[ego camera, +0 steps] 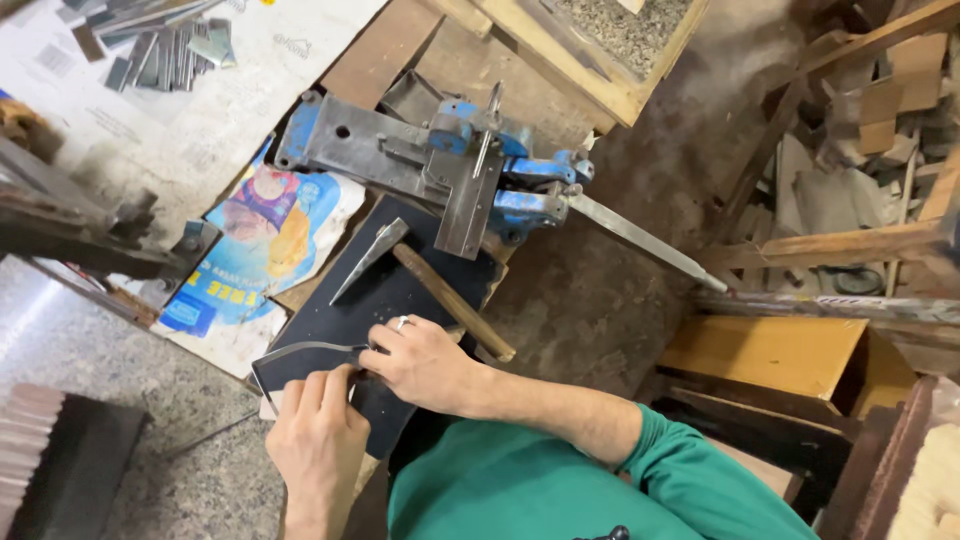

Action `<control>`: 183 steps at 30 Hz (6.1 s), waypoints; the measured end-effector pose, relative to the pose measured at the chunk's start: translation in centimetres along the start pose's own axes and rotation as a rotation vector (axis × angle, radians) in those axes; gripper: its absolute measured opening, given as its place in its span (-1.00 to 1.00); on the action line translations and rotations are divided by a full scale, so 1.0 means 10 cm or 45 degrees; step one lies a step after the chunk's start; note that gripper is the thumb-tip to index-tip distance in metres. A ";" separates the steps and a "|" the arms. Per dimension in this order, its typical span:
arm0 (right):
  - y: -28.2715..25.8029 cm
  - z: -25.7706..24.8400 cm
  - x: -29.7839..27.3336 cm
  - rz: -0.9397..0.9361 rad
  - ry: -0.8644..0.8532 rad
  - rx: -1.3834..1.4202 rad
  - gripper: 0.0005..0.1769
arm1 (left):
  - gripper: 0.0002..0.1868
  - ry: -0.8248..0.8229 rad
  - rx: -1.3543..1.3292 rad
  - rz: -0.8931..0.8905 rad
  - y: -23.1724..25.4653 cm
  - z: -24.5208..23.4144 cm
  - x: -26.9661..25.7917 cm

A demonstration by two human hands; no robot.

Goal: The person repeatedly places a small, curved metal piece into a bench vise, tightens the vise, and then removes the piece to inspect it. This cycle is performed multiple times on the same object. The person also briefly handles a long metal bar at the end of the clip.

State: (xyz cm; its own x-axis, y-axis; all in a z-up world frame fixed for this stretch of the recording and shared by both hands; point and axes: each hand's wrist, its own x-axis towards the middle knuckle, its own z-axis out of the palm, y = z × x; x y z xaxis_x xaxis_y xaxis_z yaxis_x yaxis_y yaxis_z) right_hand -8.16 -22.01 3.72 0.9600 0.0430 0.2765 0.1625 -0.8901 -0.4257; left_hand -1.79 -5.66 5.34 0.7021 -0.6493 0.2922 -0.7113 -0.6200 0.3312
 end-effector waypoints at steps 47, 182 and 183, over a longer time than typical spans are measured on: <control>0.22 0.11 0.00 0.011 0.163 0.351 -0.83 | -0.73 -0.477 -0.143 -0.283 -0.07 0.30 0.05; -0.91 -0.20 0.43 0.456 -0.014 0.963 -0.08 | -0.49 0.320 -2.709 -0.786 -0.86 -0.06 -0.32; -0.98 -0.30 0.43 0.456 0.021 0.961 -0.07 | -0.49 0.327 -2.737 -0.782 -0.80 -0.12 -0.28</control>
State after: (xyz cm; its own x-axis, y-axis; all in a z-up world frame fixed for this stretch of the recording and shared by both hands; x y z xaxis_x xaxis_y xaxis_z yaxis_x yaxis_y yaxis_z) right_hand -6.30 -14.48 11.62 0.9802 -0.1967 0.0245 -0.0375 -0.3051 -0.9516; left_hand 1.99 1.62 2.95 0.8680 -0.4628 -0.1797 0.4831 0.7037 0.5211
